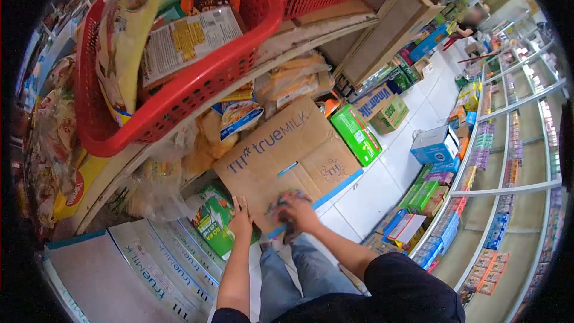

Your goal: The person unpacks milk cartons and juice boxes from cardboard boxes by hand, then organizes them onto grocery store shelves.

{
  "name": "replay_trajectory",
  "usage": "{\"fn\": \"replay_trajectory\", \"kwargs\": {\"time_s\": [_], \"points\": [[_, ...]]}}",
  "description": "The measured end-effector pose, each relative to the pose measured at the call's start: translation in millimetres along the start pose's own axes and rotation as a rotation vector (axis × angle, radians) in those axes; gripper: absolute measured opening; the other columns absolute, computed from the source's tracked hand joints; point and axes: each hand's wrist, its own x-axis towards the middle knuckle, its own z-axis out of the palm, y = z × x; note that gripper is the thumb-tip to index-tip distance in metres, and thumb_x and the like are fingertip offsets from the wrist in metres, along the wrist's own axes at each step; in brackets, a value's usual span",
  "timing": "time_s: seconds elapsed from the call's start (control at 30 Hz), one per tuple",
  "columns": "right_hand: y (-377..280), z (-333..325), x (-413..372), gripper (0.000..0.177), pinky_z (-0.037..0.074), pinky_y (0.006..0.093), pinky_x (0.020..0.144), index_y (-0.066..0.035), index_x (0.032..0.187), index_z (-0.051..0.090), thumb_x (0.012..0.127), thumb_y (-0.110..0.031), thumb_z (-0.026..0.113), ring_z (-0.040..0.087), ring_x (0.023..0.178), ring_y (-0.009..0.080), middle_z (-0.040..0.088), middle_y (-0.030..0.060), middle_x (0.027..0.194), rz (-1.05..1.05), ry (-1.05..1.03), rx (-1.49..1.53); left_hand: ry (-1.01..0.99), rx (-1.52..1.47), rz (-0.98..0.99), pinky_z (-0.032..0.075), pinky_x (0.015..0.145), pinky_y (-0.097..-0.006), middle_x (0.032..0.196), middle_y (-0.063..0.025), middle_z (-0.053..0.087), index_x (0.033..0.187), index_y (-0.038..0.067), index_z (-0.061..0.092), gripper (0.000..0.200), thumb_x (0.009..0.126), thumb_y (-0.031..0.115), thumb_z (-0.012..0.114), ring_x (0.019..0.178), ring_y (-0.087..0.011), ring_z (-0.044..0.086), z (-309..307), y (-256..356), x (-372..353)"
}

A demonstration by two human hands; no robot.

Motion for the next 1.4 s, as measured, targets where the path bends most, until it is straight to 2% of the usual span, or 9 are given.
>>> {"fn": "replay_trajectory", "kwargs": {"time_s": [0.17,0.27,0.43,0.63,0.73,0.83,1.03,1.2,1.4], "points": [[63.4,-89.7,8.5,0.049,0.031,0.0442,0.093,-0.009,0.108,0.052,0.060,-0.004,0.060,0.039,0.112,0.0361,0.042,0.0172,0.122,0.393,0.461,-0.338,-0.189,-0.073,-0.010,0.050,0.062,-0.0384,0.144,-0.0072,0.001,0.134,0.022,0.022,0.077,0.071,0.032,0.063,0.086,-0.0289,0.059,-27.0,3.8,-1.6],[55.0,-81.0,19.8,0.048,0.027,0.0445,0.096,-0.009,0.111,0.050,0.063,-0.005,0.056,0.033,0.118,0.0356,0.037,0.0204,0.126,0.477,0.542,-0.350,-0.095,-0.054,0.067,0.049,0.062,-0.0403,0.143,-0.0093,0.001,0.135,0.020,0.022,0.069,0.075,0.031,0.056,0.081,-0.0301,0.060,-15.7,-3.0,-3.1],[-17.2,32.3,36.9,0.041,0.032,0.0431,0.094,-0.009,0.110,0.049,0.069,-0.010,0.052,0.039,0.115,0.0365,0.035,0.0197,0.129,0.325,0.189,-0.118,-0.111,0.011,0.078,0.047,0.068,-0.0432,0.141,-0.0135,0.011,0.133,0.018,0.028,0.059,0.078,0.027,0.048,0.082,-0.0297,0.060,-24.0,-2.2,4.5],[-94.4,98.4,24.3,0.038,0.035,0.0415,0.091,-0.015,0.108,0.052,0.070,-0.014,0.054,0.040,0.115,0.0319,0.037,0.0138,0.129,0.116,0.147,-0.214,-0.086,0.199,0.200,0.048,0.067,-0.0428,0.139,-0.0163,0.019,0.132,0.016,0.031,0.058,0.076,0.022,0.046,0.086,-0.0301,0.060,-14.2,-22.0,11.7],[-73.9,60.2,24.8,0.039,0.036,0.0438,0.087,-0.009,0.106,0.052,0.067,-0.010,0.055,0.041,0.113,0.0324,0.039,0.0140,0.126,0.014,0.050,-0.054,-0.084,0.225,0.239,0.049,0.066,-0.0419,0.139,-0.0173,0.019,0.132,0.016,0.031,0.054,0.080,0.027,0.043,0.086,-0.0319,0.060,-5.6,-24.4,14.8],[-4.1,30.7,24.7,0.032,0.038,0.0437,0.085,-0.007,0.101,0.054,0.069,-0.011,0.053,0.044,0.109,0.0292,0.045,0.0140,0.120,0.172,0.264,-0.164,-0.011,0.142,0.218,0.050,0.065,-0.0406,0.137,-0.0192,0.022,0.131,0.014,0.030,0.056,0.085,0.044,0.036,0.085,-0.0336,0.060,-6.8,-16.6,10.2],[66.7,-82.7,32.5,0.033,0.028,0.0469,0.095,-0.006,0.103,0.052,0.071,-0.012,0.056,0.032,0.119,0.0350,0.036,0.0154,0.129,0.532,0.542,-0.430,-0.117,0.393,0.271,0.050,0.062,-0.0394,0.132,-0.0294,0.024,0.128,-0.001,0.031,0.054,0.084,0.030,0.038,0.081,-0.0328,0.061,6.9,-14.0,32.8],[21.3,-14.1,58.3,0.049,0.024,0.0505,0.097,-0.003,0.108,0.050,0.066,-0.024,0.063,0.028,0.121,0.0373,0.032,0.0198,0.130,0.637,0.480,-0.402,-0.176,0.235,0.207,0.043,0.077,-0.0501,0.124,-0.0332,0.034,0.122,-0.006,0.035,0.051,0.080,0.020,0.043,0.082,-0.0379,0.058,4.8,-4.2,31.3],[-72.8,60.4,41.3,0.030,0.031,0.0500,0.093,-0.006,0.097,0.054,0.069,-0.017,0.057,0.036,0.116,0.0331,0.036,0.0175,0.128,0.291,0.176,-0.243,-0.099,0.205,0.226,0.043,0.079,-0.0482,0.127,-0.0339,0.029,0.127,-0.002,0.032,0.050,0.079,0.012,0.040,0.089,-0.0431,0.055,-7.4,-7.0,21.4]]}}
